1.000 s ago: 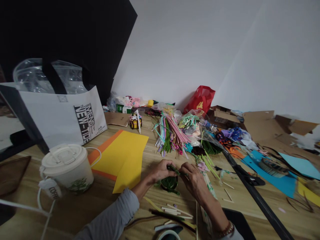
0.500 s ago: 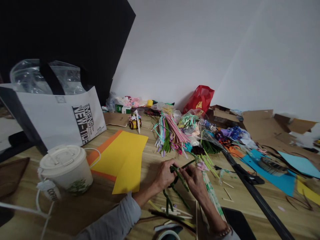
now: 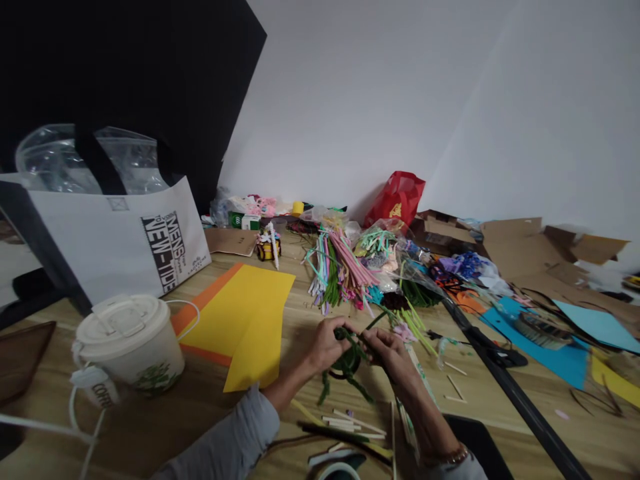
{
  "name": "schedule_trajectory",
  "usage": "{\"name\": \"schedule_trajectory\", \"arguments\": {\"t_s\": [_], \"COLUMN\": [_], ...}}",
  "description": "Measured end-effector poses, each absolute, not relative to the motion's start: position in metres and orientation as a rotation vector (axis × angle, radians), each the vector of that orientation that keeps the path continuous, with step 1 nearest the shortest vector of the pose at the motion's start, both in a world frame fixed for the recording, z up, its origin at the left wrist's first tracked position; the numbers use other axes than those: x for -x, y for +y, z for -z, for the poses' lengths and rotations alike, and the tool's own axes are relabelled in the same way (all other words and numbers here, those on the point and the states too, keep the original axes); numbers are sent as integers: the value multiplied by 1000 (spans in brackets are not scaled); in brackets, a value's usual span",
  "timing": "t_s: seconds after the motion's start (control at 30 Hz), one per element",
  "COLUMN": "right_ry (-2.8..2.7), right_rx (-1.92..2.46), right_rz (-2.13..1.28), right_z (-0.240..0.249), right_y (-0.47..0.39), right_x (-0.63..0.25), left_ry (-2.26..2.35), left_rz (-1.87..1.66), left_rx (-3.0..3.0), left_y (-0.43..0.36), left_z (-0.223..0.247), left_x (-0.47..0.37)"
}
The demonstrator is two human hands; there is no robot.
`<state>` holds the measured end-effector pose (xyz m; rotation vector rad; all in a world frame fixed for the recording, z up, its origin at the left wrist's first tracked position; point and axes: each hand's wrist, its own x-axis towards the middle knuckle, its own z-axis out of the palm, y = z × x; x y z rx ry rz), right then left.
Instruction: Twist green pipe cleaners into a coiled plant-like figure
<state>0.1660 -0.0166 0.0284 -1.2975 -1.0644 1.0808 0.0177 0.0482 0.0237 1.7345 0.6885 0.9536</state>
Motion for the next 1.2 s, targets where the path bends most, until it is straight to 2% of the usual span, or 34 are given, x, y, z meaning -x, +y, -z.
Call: {"name": "schedule_trajectory", "arguments": {"t_s": [0.1,0.3,0.47,0.7,1.2], "right_ry": [-1206,-1685,-2114,-2266,-2235], "right_rx": [1263,1354,1251,1196,1282], "right_rz": [-956,-108,268,251,251], "right_z": [-30,-33,-40,-40,-34], "right_y": [-19,-24,-22,-19,-21], "right_x": [-171,-183,-183,-184,-179], "left_ry": [677,649,625,631,717], "left_rz": [-832,-677,-623,-576,-649], "left_rx": [-1529,-1289,-1223,-1227,-1522], "left_y": [56,66,67,64,61], "left_z": [-30,-27,-20,-22,-23], "left_x": [-12,-10,-12,-11,-6]}}
